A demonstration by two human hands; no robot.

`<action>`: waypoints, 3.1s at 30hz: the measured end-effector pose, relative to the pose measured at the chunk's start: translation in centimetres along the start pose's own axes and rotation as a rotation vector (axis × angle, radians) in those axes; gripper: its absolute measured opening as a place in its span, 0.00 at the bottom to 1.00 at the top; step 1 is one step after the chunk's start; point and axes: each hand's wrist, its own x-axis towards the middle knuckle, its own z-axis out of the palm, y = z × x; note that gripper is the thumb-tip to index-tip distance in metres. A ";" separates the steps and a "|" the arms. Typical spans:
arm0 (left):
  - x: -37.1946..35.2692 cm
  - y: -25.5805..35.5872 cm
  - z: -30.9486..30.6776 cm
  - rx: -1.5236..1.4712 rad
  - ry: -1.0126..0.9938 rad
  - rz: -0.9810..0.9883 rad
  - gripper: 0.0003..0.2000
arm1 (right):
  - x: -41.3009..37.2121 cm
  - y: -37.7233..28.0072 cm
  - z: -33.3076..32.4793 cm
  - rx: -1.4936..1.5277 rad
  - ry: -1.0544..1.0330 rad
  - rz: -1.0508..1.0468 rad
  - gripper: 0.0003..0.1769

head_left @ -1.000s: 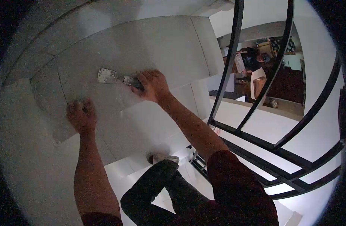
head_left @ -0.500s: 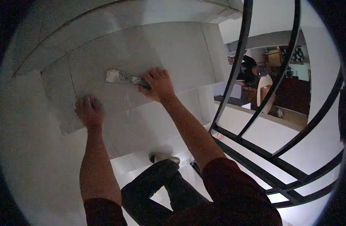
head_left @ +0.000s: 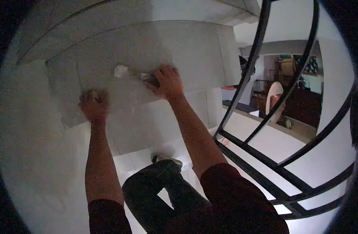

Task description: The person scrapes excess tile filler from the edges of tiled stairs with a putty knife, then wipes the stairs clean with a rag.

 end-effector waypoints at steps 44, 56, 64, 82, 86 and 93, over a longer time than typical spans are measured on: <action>-0.6 -0.9 2.1 -0.062 -0.001 0.037 0.21 | 0.6 0.0 0.9 -0.126 -0.024 0.069 0.36; -0.7 -0.4 0.5 -0.065 -0.010 0.095 0.17 | -0.1 0.7 1.0 -0.073 0.022 0.039 0.35; 0.1 -0.7 0.2 -0.114 0.161 0.144 0.15 | -0.2 0.4 0.6 -0.007 -0.068 0.084 0.37; 35.8 3.3 -11.9 -0.332 0.204 0.279 0.31 | 0.5 -2.4 -0.6 -0.020 -0.423 0.259 0.42; 36.8 1.7 -10.1 -0.369 0.140 0.306 0.30 | 2.1 -2.4 -1.2 0.051 -0.527 0.284 0.40; 37.8 3.3 -10.1 -0.217 0.080 0.270 0.25 | 2.5 -1.2 -2.4 0.107 -0.446 0.161 0.32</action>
